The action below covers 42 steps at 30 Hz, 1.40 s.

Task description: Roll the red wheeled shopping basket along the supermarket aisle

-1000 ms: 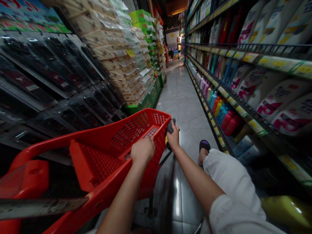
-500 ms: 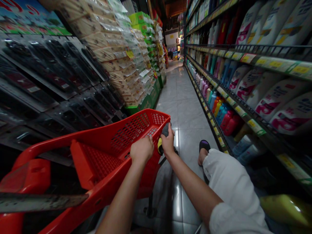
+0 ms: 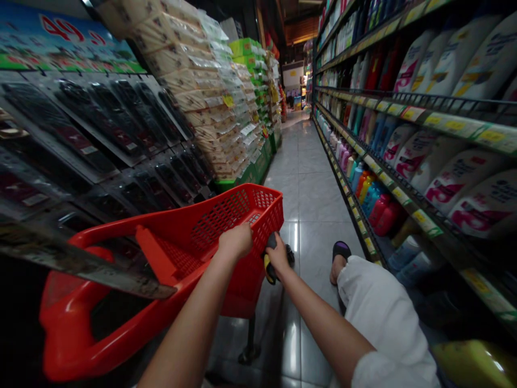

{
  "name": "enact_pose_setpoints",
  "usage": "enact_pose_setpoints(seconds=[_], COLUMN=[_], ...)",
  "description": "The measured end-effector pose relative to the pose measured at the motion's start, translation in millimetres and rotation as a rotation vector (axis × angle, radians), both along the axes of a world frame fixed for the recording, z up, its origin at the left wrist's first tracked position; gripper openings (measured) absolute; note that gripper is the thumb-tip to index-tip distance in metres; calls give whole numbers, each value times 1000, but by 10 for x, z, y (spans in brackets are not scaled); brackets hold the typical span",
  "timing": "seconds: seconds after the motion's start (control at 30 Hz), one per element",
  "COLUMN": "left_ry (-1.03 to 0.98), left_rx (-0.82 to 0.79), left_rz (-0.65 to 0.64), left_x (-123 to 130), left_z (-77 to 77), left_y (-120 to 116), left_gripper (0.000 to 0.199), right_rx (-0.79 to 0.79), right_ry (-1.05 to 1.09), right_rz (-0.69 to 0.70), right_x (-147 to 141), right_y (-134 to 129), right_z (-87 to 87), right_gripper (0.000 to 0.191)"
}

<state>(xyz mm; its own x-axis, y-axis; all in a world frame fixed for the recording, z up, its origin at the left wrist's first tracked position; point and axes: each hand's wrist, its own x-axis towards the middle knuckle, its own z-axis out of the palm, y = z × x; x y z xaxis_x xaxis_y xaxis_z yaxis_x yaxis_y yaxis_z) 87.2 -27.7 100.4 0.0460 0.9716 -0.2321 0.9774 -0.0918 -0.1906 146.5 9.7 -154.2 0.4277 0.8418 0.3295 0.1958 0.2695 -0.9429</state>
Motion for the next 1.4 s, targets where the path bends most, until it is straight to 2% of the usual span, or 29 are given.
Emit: enact_pose_setpoints(seconds=[0.13, 0.23, 0.37, 0.5, 0.6, 0.73, 0.8, 0.87, 0.97, 1.07, 1.2, 1.3, 1.4], left_ry=[100, 165, 200, 193, 170, 146, 137, 134, 130, 124, 117, 105, 102], left_rx=[-21, 28, 58, 72, 112, 130, 135, 143, 160, 175, 168, 156, 133], left_rz=[37, 43, -42, -100, -103, -101, -102, -111, -138, -150, -139, -132, -126], left_x=[-263, -411, -440, -414, -433, -479, -494, -502, -510, -530, -584, -629, -657], left_z=[275, 356, 317, 275, 263, 252, 249, 249, 251, 254, 261, 277, 298], left_y=[-372, -647, -775, -734, -725, -743, -739, -721, -692, -692, -743, -787, -803], left_gripper=[43, 43, 39, 40, 41, 41, 40, 38, 38, 40, 39, 38, 37], right_rx=[94, 134, 88, 227, 221, -32, -97, -56, 84, 110, -13, -168, -267], right_ry=[44, -115, -331, -479, -600, -703, -704, -705, -725, -751, -743, -520, -312], right_rz=[41, 129, 232, 400, 455, 311, 260, 307, 464, 479, 321, 166, 47], right_x=[286, 436, 397, 166, 167, 436, 500, 447, 256, 199, 481, 749, 849], right_y=[113, 147, -32, -462, -552, -231, -131, -185, -436, -534, -182, 174, 382], right_z=[651, 954, 1127, 1268, 1370, 1440, 1462, 1485, 1516, 1503, 1363, 1229, 1149], right_gripper=[76, 74, 77, 81, 82, 71, 69, 69, 75, 77, 72, 69, 64])
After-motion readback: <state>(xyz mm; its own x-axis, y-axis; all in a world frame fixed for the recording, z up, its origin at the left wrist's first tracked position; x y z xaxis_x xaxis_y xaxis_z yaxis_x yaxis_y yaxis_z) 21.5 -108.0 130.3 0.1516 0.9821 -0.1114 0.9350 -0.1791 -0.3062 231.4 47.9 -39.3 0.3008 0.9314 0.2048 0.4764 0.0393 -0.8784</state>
